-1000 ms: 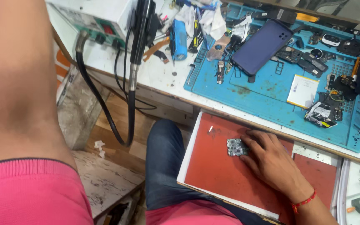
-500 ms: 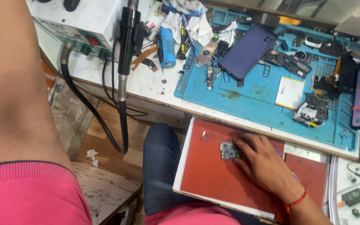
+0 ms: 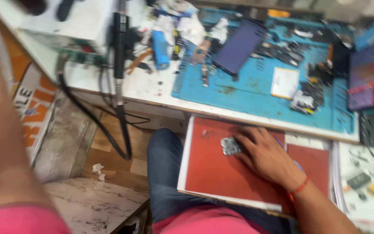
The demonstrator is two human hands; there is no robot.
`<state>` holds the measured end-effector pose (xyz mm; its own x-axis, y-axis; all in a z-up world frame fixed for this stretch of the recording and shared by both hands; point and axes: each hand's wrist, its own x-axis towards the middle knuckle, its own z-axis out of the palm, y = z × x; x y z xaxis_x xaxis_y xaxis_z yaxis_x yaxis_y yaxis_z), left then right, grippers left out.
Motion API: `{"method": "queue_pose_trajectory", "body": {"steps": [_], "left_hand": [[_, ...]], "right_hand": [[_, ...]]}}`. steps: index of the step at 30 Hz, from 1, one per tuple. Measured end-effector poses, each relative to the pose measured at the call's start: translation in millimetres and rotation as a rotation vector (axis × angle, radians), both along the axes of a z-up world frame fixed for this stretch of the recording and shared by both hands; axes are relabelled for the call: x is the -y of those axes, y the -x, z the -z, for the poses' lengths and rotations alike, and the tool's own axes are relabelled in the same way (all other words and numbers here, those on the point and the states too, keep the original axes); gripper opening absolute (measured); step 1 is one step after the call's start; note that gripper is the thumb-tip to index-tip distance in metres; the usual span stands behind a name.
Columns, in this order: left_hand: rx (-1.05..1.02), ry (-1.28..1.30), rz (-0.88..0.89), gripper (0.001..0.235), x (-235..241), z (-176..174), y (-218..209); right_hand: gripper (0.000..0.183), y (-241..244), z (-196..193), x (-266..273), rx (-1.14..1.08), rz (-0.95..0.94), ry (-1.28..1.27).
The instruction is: The person uses a hot air gun to heat a small circuit board placed on a red mat, then uses a small brush to clean the board's surface. The person holds the board steady with one hand while operating the tools with the other.
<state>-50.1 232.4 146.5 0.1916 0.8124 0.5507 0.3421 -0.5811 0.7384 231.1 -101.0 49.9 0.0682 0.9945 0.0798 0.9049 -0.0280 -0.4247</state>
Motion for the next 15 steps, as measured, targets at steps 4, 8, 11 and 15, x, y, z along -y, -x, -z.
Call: {"method": "queue_pose_trajectory", "body": {"steps": [4, 8, 11, 15], "left_hand": [[0.011, 0.032, 0.134, 0.016, 25, 1, -61], [0.005, 0.061, 0.373, 0.014, 83, -18, -108], [0.010, 0.036, 0.578, 0.013, 116, -36, -110], [0.021, -0.071, 0.842, 0.012, 138, -23, -152]], "right_hand": [[0.050, -4, 1, 3, -0.001, -0.001, -0.013], [0.052, -7, -3, 6, -0.042, -0.034, -0.099], [0.050, -1, -12, 14, -0.020, -0.066, -0.158], [0.035, 10, -40, 46, 0.047, 0.008, -0.124]]}}
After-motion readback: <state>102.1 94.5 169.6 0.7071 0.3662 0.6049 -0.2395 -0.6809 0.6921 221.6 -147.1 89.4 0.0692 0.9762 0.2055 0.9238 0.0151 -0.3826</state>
